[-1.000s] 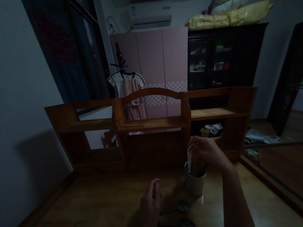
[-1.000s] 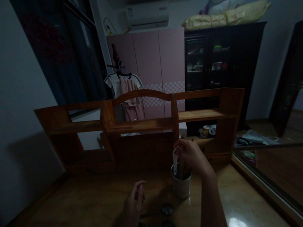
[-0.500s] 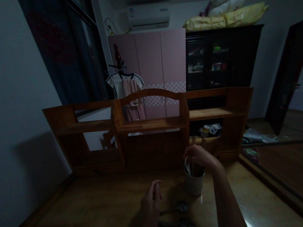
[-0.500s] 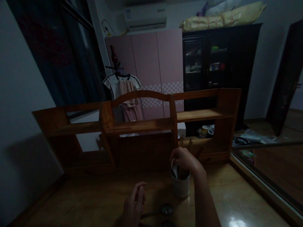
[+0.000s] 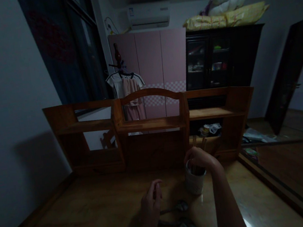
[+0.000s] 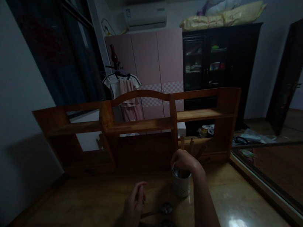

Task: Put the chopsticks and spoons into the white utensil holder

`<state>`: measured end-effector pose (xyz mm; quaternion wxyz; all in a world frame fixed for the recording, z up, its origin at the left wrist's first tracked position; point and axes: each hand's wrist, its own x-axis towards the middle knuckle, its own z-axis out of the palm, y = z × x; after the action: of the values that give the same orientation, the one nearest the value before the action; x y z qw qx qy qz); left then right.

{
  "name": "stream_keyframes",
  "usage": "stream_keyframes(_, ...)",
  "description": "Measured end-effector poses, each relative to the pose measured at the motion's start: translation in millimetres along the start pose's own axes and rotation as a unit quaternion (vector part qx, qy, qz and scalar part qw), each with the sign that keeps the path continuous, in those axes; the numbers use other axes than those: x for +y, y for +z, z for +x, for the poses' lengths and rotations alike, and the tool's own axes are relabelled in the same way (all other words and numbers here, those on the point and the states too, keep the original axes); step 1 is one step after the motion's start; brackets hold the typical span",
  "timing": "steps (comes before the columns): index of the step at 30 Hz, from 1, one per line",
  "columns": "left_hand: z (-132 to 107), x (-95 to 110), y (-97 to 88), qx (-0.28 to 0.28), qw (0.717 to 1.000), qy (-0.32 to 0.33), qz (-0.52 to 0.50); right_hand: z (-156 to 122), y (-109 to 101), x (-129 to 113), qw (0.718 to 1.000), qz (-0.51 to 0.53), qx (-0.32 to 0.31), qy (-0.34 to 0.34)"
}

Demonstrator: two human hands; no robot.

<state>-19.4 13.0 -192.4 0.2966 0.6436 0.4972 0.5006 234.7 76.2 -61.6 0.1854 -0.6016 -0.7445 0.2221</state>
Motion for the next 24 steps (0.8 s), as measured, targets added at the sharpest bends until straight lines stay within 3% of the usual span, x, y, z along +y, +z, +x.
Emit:
stream_keyframes(16, -0.3, -5.0, 2.7, 0.005, 1.000, 0.007, 0.014, 6.0, 4.8, 9.0, 0.995, -0.064, 0.068, 0.031)
stream_keyframes(24, 2.6, -5.8, 3.8, -0.019, 0.998, 0.042, 0.047, 4.0, 0.3, 7.3, 0.990, -0.063, 0.127, 0.007)
